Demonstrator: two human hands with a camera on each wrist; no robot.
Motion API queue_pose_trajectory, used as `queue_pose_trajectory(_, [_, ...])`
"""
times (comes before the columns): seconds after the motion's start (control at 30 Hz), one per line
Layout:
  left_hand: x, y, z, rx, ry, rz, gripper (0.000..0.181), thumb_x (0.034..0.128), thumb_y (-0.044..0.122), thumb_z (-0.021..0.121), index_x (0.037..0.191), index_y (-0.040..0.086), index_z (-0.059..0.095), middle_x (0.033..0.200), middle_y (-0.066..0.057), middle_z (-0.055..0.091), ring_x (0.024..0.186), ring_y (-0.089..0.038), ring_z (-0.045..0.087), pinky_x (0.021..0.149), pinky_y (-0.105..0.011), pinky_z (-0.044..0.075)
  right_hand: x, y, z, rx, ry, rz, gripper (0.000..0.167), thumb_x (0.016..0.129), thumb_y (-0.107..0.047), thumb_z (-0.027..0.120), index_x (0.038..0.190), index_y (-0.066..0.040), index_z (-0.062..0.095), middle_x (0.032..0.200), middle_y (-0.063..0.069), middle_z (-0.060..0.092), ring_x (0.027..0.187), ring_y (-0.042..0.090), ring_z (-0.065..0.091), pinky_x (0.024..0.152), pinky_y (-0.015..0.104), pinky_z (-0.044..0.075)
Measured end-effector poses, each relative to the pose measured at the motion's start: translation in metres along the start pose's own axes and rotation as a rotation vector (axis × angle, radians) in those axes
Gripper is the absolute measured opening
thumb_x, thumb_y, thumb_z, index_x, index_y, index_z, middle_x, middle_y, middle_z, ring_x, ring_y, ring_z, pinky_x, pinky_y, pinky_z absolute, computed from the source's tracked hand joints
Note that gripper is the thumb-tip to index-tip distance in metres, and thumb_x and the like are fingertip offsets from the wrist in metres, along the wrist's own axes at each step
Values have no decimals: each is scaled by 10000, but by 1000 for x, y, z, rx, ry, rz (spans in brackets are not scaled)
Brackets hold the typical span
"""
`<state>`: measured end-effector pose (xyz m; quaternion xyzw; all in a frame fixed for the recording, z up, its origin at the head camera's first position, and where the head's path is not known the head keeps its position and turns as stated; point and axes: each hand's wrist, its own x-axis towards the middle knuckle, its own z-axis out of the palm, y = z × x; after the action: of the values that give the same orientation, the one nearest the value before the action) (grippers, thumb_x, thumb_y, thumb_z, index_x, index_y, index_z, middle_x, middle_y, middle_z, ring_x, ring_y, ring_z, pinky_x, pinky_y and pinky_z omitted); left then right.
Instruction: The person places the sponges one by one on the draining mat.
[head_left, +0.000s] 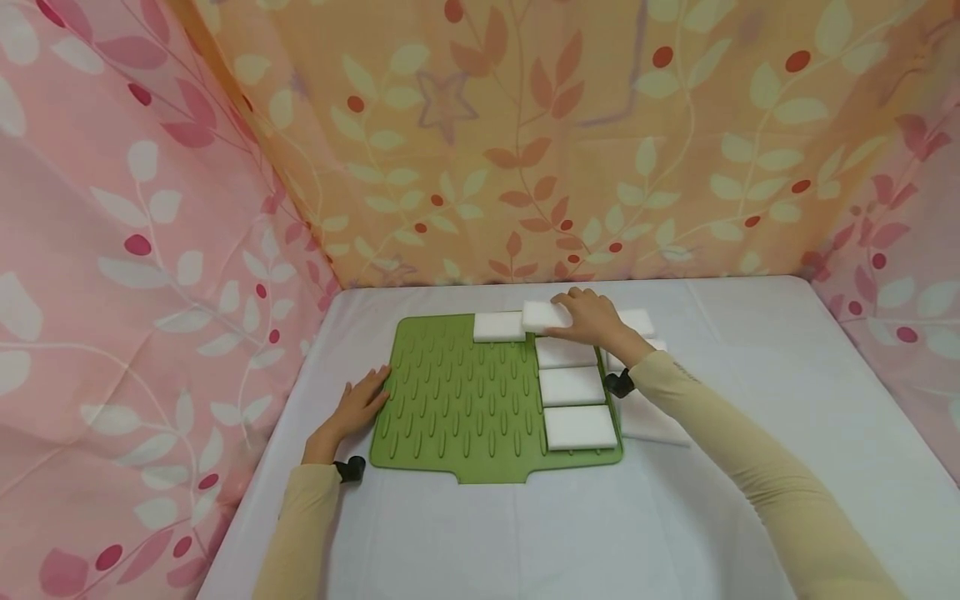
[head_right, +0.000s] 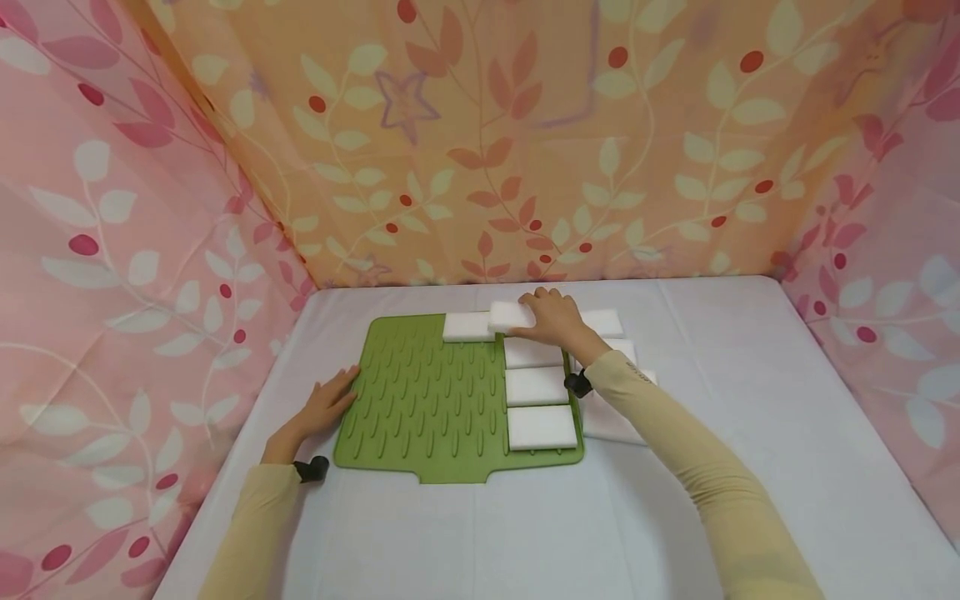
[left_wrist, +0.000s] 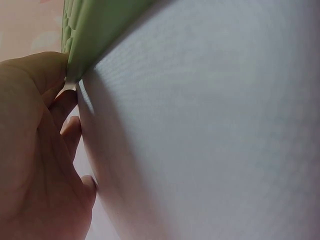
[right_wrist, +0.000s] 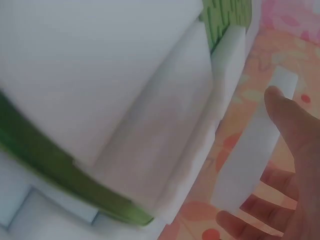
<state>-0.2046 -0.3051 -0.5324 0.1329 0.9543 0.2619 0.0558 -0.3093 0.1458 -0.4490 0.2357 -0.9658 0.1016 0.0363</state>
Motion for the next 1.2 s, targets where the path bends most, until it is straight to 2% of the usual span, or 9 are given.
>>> queue_pose_trajectory(0.37, [1, -1, -1, -15, 0, 24, 551, 987, 214, 445, 1470, 49, 237, 1498, -193, 250, 1390, -390, 167, 1046, -665, -8, 7, -34, 15, 51, -12, -34, 677, 762, -591, 650, 1266, -148, 562, 1128, 108, 563, 1000, 310, 528, 689, 483, 482])
queue_pose_trajectory(0.57, [1, -2, 0, -8, -2, 14, 557, 987, 230, 446, 1473, 61, 234, 1500, -176, 257, 1395, -377, 168, 1048, -663, -6, 11, -53, 23, 55, -21, -51, 694, 747, -603, 658, 1246, -130, 565, 1118, 113, 554, 992, 309, 516, 706, 465, 475])
queue_pose_trajectory(0.9, [1, -1, -1, -10, -1, 13, 552, 986, 218, 449, 1472, 60, 239, 1500, -172, 260, 1394, -375, 173, 1049, -665, 3, 15, -69, 44, 91, -84, -38, 696, 738, -607, 666, 1224, -123, 543, 1108, 125, 523, 983, 313, 501, 784, 448, 442])
queue_pose_trajectory(1.2, [1, -3, 2, -7, 8, 18, 548, 988, 219, 444, 1471, 58, 241, 1498, -174, 265, 1392, -377, 179, 1046, -665, -2, 14, -83, 57, 104, -99, -43, 699, 726, -579, 698, 1180, -79, 517, 1093, 139, 480, 946, 302, 495, 768, 434, 456])
